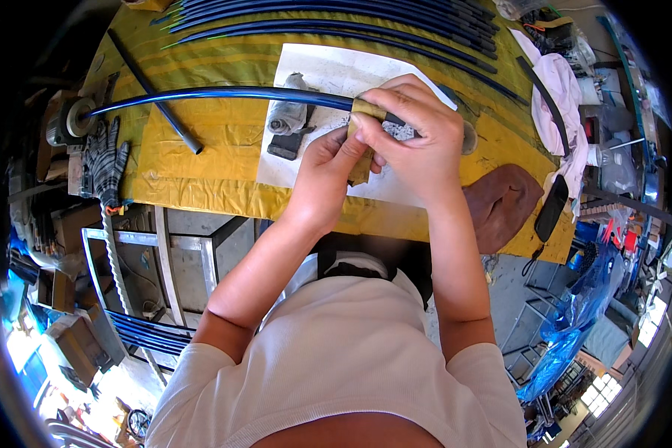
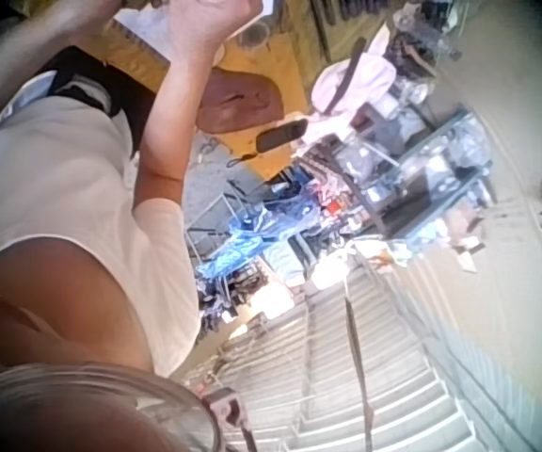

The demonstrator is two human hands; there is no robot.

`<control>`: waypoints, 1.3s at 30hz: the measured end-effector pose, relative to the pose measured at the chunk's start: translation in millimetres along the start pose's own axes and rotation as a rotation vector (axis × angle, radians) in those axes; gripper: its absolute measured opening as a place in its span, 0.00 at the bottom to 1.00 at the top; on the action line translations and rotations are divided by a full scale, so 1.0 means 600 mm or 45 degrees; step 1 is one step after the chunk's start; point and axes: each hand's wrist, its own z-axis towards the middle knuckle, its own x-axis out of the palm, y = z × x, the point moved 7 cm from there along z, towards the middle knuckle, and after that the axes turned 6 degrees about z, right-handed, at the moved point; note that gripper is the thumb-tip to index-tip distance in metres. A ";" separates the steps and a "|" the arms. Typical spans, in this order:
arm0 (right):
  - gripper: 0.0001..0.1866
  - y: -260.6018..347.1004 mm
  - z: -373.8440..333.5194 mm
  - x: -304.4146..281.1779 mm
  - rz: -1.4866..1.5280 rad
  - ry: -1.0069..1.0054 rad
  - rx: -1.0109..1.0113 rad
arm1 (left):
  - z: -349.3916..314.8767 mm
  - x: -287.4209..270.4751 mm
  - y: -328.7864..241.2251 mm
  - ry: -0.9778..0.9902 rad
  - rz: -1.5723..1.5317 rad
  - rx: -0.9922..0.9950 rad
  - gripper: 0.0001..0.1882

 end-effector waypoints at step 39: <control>0.13 -0.007 -0.030 -0.051 0.035 -0.148 0.077 | 0.005 0.046 0.019 0.095 0.038 0.006 0.17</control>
